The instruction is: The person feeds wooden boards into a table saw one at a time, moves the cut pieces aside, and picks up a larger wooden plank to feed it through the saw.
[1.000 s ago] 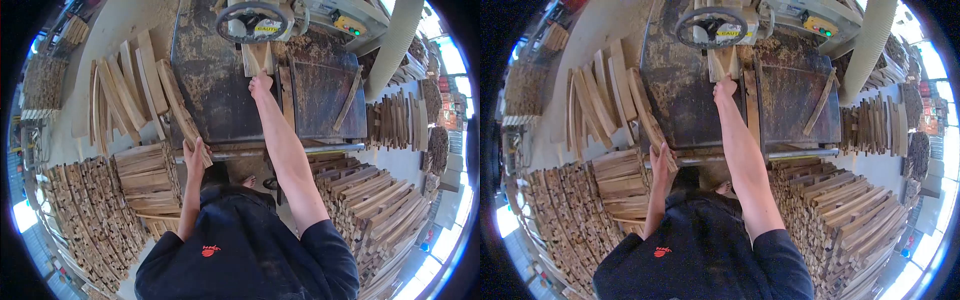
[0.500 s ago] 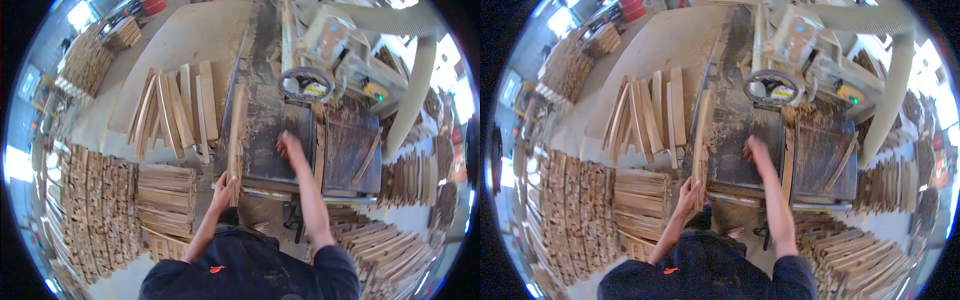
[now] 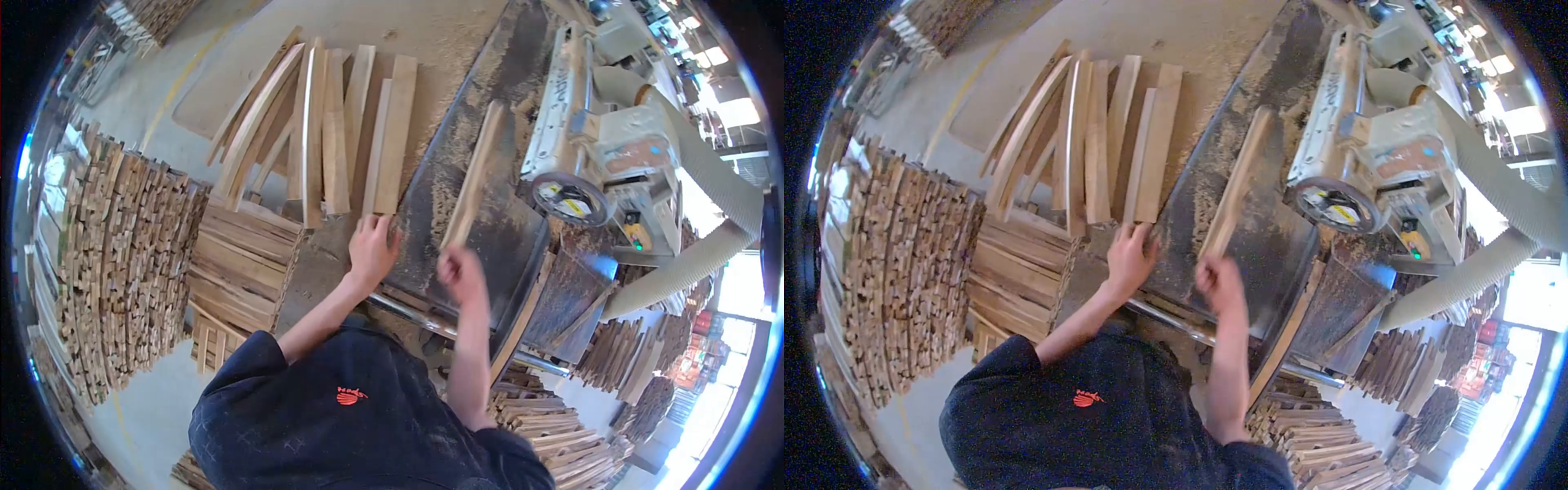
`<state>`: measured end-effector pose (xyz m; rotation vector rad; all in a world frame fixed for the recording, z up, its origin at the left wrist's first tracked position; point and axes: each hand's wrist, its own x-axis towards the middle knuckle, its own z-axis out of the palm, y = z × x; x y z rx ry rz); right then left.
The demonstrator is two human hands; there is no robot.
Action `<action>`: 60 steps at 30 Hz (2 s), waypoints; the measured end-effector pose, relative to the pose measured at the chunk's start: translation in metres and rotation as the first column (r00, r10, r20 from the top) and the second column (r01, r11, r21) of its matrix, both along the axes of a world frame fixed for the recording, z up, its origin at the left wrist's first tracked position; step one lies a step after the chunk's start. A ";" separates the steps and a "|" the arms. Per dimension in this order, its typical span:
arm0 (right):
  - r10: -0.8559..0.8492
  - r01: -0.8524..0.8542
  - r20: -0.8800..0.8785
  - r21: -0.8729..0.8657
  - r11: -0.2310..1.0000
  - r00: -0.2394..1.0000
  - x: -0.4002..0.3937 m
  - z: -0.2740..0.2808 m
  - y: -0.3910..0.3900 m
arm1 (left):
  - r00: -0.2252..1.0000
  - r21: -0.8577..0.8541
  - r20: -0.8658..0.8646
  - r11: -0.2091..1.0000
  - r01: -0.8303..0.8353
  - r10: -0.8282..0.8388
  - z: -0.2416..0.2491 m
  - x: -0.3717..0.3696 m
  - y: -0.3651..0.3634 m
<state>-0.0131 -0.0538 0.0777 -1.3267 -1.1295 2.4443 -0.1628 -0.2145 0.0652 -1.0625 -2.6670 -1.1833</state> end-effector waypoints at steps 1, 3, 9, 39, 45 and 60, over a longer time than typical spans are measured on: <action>-0.005 -0.033 -0.231 -0.162 0.986 0.973 -0.022 -0.015 0.058 | 1.000 -0.008 0.005 1.000 -0.002 0.002 0.000 -0.014 -0.005; -0.484 0.307 -0.587 -0.381 0.872 0.649 -0.115 0.015 0.131 | 0.998 -0.208 -0.025 0.976 -0.060 0.056 -0.002 -0.025 -0.014; -0.392 0.210 -0.799 -0.331 0.920 0.457 -0.241 0.125 0.203 | 0.862 -0.027 0.504 0.997 0.075 -0.051 -0.007 -0.049 -0.032; -0.025 0.021 0.045 0.106 0.994 0.999 -0.052 0.040 -0.033 | 0.633 0.408 0.562 0.844 0.347 -0.532 0.020 -0.070 -0.019; -0.297 0.130 -0.845 -0.267 0.955 0.445 -0.255 0.068 0.228 | 0.677 0.377 0.630 0.912 0.160 -0.379 0.025 -0.098 -0.057; 0.078 -0.432 0.442 0.894 -0.116 0.894 -0.236 -0.051 -0.026 | 0.607 0.531 0.747 0.792 -0.300 -0.270 -0.021 -0.049 -0.104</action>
